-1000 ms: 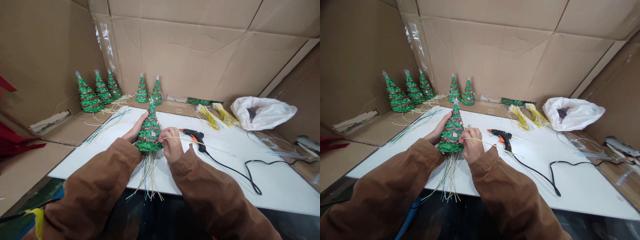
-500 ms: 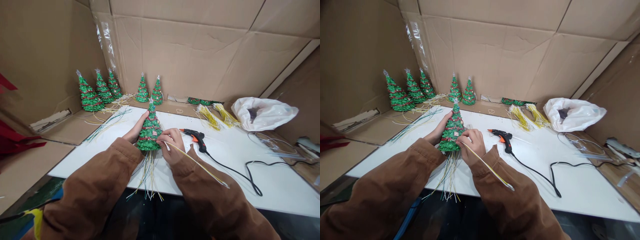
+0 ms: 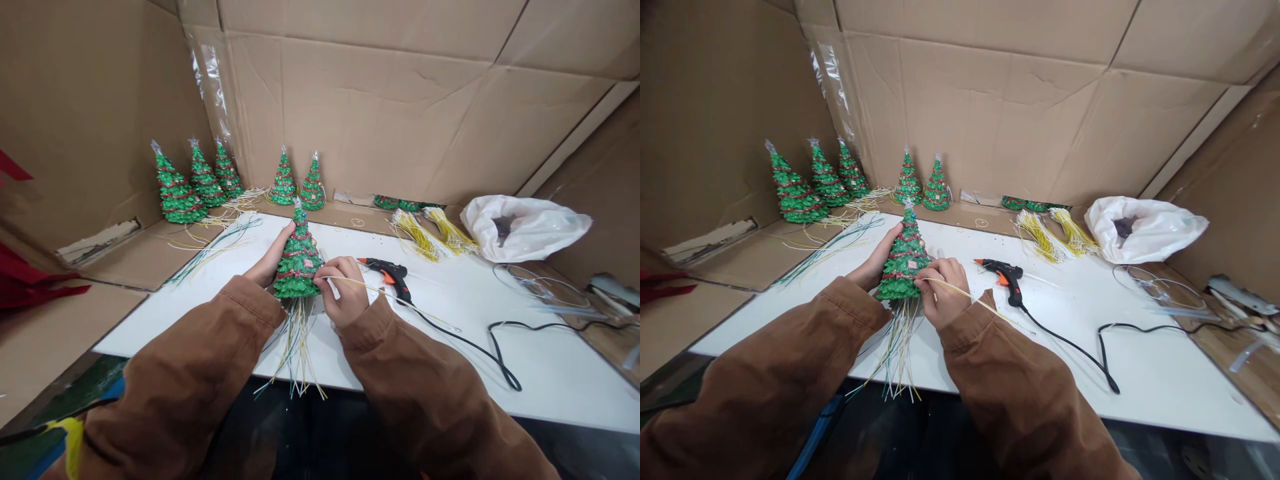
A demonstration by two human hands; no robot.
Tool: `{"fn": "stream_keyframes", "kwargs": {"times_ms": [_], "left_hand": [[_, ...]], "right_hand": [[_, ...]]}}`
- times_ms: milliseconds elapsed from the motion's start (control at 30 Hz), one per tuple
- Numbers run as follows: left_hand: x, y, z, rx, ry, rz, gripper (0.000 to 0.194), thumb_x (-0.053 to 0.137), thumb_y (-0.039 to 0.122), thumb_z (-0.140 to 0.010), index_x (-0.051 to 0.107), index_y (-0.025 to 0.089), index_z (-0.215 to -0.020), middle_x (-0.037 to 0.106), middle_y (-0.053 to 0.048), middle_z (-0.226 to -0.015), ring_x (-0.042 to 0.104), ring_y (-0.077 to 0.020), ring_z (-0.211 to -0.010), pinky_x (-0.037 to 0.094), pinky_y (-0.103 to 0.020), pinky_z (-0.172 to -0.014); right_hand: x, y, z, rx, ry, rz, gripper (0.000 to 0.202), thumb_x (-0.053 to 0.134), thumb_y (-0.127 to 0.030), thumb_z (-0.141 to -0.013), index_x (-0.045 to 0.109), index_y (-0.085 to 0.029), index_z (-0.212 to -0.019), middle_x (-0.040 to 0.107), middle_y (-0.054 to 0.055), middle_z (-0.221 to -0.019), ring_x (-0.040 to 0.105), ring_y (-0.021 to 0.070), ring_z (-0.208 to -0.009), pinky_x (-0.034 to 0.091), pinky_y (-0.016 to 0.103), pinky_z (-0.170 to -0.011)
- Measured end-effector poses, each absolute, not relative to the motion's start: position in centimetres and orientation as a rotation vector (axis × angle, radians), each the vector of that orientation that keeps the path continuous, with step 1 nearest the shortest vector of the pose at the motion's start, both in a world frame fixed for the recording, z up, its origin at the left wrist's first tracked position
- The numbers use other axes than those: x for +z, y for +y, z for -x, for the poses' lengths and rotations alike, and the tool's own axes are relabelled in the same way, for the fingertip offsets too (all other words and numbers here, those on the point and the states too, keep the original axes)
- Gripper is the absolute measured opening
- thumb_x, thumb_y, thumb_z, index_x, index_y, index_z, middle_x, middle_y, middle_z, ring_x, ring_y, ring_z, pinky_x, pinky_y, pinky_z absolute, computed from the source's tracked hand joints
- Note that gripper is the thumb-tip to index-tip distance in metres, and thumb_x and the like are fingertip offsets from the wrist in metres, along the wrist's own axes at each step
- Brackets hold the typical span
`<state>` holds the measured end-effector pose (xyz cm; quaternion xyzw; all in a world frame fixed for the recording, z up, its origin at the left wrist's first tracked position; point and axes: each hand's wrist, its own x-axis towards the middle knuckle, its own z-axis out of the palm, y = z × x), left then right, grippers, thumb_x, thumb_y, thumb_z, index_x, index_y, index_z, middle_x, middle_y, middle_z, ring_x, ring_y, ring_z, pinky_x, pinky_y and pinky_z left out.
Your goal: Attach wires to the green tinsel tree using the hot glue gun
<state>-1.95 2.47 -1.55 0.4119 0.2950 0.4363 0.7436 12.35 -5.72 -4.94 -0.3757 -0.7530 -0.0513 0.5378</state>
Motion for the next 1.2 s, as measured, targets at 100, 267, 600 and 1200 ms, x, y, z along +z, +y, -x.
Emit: {"fn": "stream_keyframes", "kwargs": {"times_ms": [100,267,600,1200], "left_hand": [[-1.7,2.6,2.1,0.949,0.642,-0.903,0.039,0.051,0.051,-0.082,0.062,0.014,-0.078,0.067,-0.004,-0.064,0.064,-0.0147,-0.055,0.053,-0.024,-0.053],[-1.8,2.7,2.1,0.950,0.662,-0.898,0.038,0.051,0.050,-0.083,0.062,0.015,-0.076,0.068,-0.004,-0.066,0.064,-0.0151,-0.057,0.053,-0.025,-0.054],[-1.4,1.6,1.6,0.905,0.671,-0.872,0.040,0.046,0.049,-0.086,0.065,0.013,-0.081,0.071,-0.006,-0.071,0.066,-0.0176,-0.063,0.053,-0.026,-0.058],[-3.3,3.6,2.3,1.028,0.662,-0.592,0.031,0.053,0.044,-0.081,0.063,0.015,-0.076,0.068,-0.003,-0.065,0.064,-0.0160,-0.056,0.054,-0.027,-0.061]], "right_hand": [[-4.7,-5.9,-12.5,-0.065,-1.828,0.866,0.019,0.044,-0.027,-0.090,0.060,-0.020,-0.082,0.057,0.006,-0.080,0.050,0.0193,-0.079,0.040,0.036,-0.071],[-4.2,-6.5,-12.8,0.052,-1.810,0.881,0.039,0.027,-0.034,-0.094,0.062,-0.020,-0.086,0.055,0.006,-0.087,0.049,0.0197,-0.084,0.040,0.040,-0.078],[-5.1,-6.1,-11.9,0.201,-1.855,0.954,0.048,0.026,-0.038,-0.094,0.036,-0.029,-0.140,0.036,0.007,-0.130,0.039,0.0221,-0.118,0.036,0.043,-0.102],[-5.5,-5.2,-12.1,0.347,-1.522,1.105,0.037,0.054,-0.043,-0.082,0.054,-0.019,-0.110,0.054,0.007,-0.100,0.054,0.0192,-0.095,0.048,0.036,-0.081]]}}
